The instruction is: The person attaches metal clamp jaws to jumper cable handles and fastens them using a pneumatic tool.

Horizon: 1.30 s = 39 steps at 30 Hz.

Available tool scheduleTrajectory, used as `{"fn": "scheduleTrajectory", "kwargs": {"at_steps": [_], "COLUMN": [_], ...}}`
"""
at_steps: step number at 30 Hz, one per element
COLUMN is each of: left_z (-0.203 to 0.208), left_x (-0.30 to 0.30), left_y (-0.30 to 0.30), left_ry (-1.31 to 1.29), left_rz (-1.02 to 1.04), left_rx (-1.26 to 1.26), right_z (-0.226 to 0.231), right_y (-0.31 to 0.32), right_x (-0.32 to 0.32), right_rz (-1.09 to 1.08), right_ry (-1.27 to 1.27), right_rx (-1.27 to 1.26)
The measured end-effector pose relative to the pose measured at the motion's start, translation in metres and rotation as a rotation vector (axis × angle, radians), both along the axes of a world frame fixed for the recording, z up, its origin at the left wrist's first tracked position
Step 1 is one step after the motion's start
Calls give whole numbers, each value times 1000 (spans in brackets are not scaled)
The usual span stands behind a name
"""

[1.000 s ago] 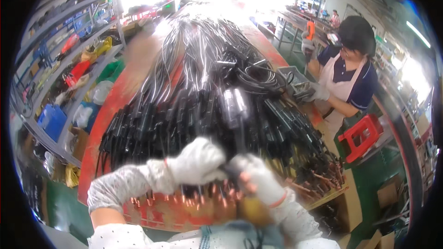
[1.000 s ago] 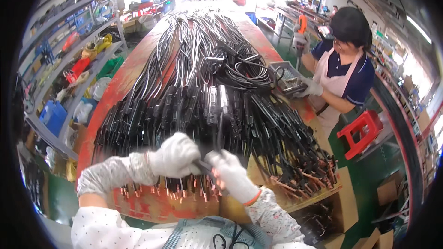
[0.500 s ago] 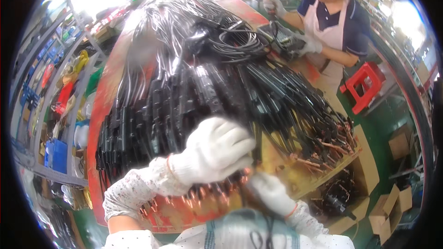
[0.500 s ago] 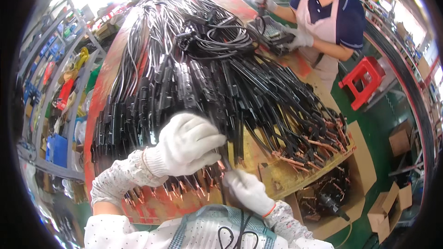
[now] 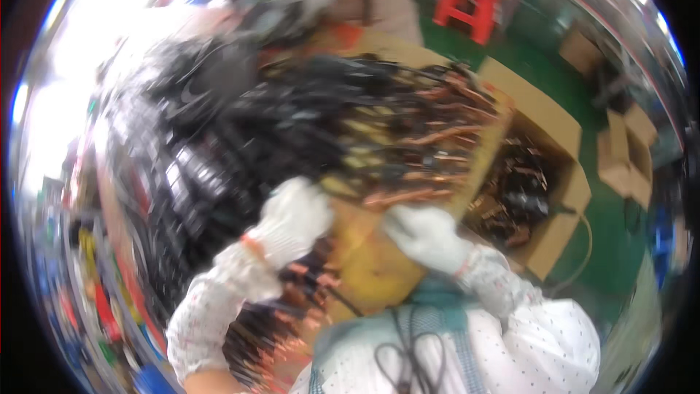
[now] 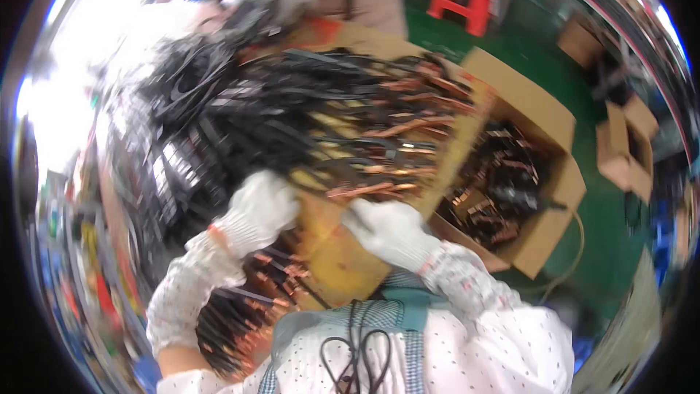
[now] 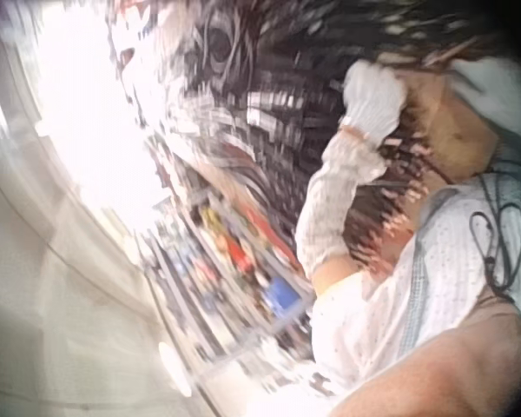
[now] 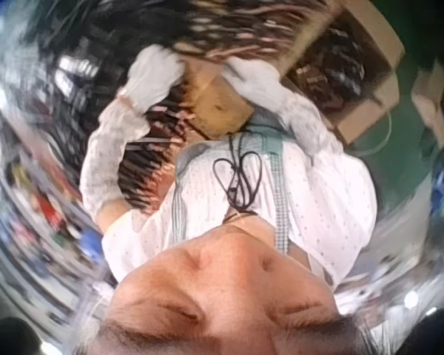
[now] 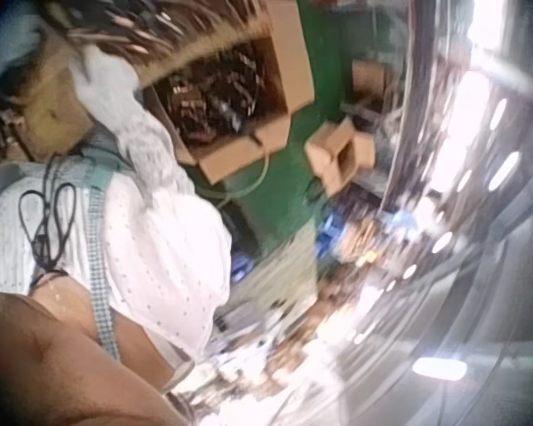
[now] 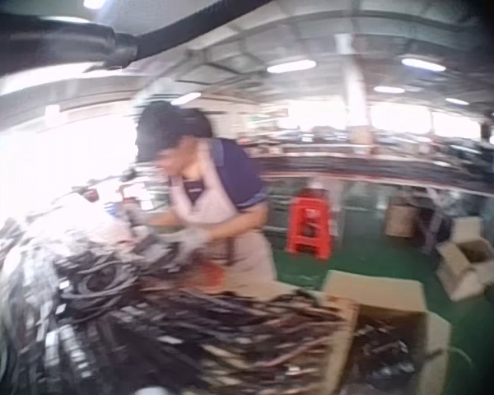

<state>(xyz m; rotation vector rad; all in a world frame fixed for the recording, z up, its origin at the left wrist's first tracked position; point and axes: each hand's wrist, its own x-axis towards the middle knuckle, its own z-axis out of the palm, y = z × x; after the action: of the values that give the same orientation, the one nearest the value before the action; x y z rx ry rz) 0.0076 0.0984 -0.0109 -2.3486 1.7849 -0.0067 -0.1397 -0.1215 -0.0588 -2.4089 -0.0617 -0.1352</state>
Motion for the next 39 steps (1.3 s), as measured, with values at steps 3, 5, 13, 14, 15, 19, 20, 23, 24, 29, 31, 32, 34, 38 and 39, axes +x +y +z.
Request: {"fn": "scheduleTrajectory", "kwargs": {"at_steps": [3,5,13,14,15,19,20,23,24,29,31,32,34,38,39], "left_z": [1,5,0,-3,2,-13,-14,-11,-11,-1,2,4,7,22,27], "left_x": [10,5,10,9,2,-5,-6,-7,-6,-3,-2,-3,-4,-3,-3], "left_y": [-7,-17,-19,-21,-18,-28,-27,-32,-33,-38,-36,-35,-34,-27,-26], "left_ry": [107,68,164,170,223,316,308,296,302,403,394,478,562,781,831], "left_rz": [-137,-147,-85,-91,-47,33,43,55,16,-69,-33,1,39,67,89], "left_rx": [-144,-255,-273,-272,-211,-134,-191,-218,-271,-368,-372,-345,-336,-422,-379], "right_z": [-1,-4,-102,-128,-151,-190,-195,-196,-208,-222,-221,-209,-196,-98,-70], "right_y": [-4,-15,-122,-138,-149,-164,-164,-160,-164,-194,-193,-188,-191,-162,-148], "right_x": [1,-19,-100,-109,-107,-91,-81,-41,-38,-51,-72,-81,-100,-125,-125], "right_rz": [-27,-81,-829,-848,-776,-482,-462,-362,-465,-372,-563,-735,-904,-724,-660], "right_ry": [90,-119,61,256,286,400,402,703,697,669,455,330,251,-17,-8], "right_rx": [0,65,-194,-222,-264,-461,-454,-592,-552,-577,-286,-51,463,1404,1529]}}
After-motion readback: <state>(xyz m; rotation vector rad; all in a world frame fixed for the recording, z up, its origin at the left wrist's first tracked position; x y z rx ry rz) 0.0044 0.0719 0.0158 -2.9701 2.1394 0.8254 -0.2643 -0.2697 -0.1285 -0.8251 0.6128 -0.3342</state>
